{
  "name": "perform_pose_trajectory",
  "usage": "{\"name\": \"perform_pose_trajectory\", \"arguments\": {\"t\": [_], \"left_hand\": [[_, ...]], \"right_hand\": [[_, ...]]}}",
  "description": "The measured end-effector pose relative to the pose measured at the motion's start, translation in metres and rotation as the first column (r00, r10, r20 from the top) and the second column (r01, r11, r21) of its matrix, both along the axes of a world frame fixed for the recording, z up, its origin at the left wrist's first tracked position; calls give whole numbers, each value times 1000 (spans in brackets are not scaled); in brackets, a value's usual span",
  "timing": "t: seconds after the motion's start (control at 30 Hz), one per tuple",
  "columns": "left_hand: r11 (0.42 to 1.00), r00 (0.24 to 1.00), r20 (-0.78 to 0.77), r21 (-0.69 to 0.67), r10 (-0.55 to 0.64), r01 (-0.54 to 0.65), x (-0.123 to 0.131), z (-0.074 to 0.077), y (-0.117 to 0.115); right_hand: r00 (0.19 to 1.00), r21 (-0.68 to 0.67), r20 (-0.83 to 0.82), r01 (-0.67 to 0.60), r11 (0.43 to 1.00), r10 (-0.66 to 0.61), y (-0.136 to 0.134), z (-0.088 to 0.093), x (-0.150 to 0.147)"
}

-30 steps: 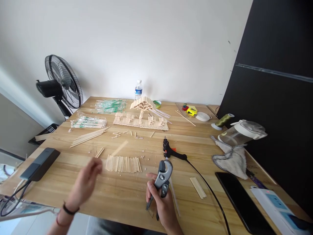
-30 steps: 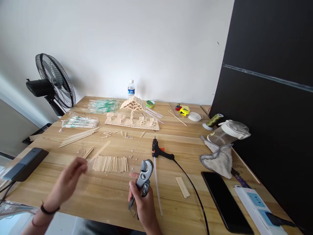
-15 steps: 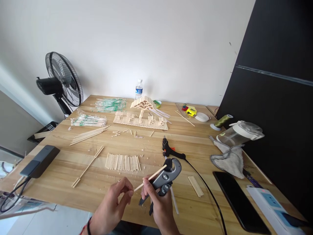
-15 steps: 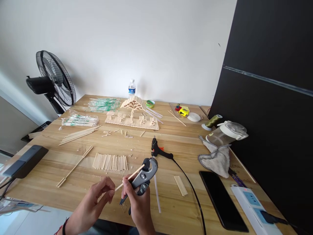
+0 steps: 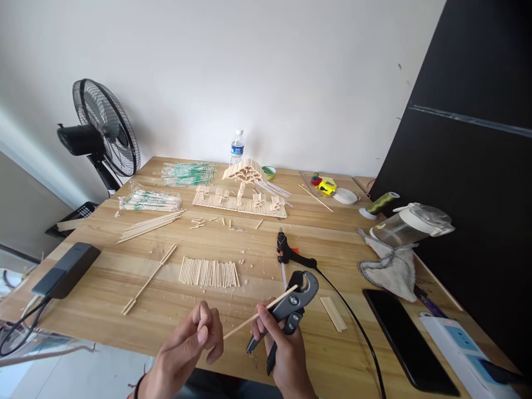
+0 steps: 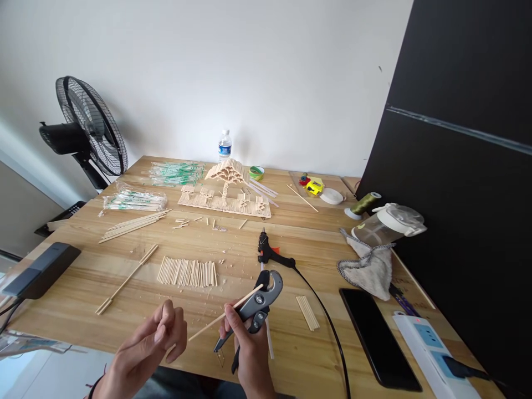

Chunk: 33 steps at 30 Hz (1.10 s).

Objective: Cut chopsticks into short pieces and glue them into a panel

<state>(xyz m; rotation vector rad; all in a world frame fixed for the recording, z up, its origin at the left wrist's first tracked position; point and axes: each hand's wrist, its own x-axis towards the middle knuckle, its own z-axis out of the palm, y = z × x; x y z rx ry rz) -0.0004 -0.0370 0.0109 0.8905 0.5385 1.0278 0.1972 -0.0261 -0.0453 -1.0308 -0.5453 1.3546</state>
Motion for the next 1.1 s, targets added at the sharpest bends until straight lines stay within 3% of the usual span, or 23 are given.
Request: {"name": "perform_pose_trajectory", "arguments": {"t": [0.17,0.37,0.57,0.73,0.87,1.1], "left_hand": [[990,991,130,-131,-36,53,9,8,-5],[986,984,176,-159,-20,48,8,10,-12],[987,993,-74,-128,92,-101,3,-1,-18],[976,936,-320,-109,146,-189,9,-18,-15],[964,891,-415,-104,181,-244,9,-28,-10],[923,814,-490,-46,313,-383,-9,-21,13]], "right_hand": [[1000,-21,-10,-22,1000,22,-1,1,-4],[1000,-47,-4,-20,999,20,1,-6,-3],[999,-71,20,-25,997,26,0,-13,-4],[999,-72,40,-27,997,30,0,-15,-4],[999,-64,32,-35,997,37,0,-17,-3],[998,-24,33,-47,999,48,-1,-27,-2]]}}
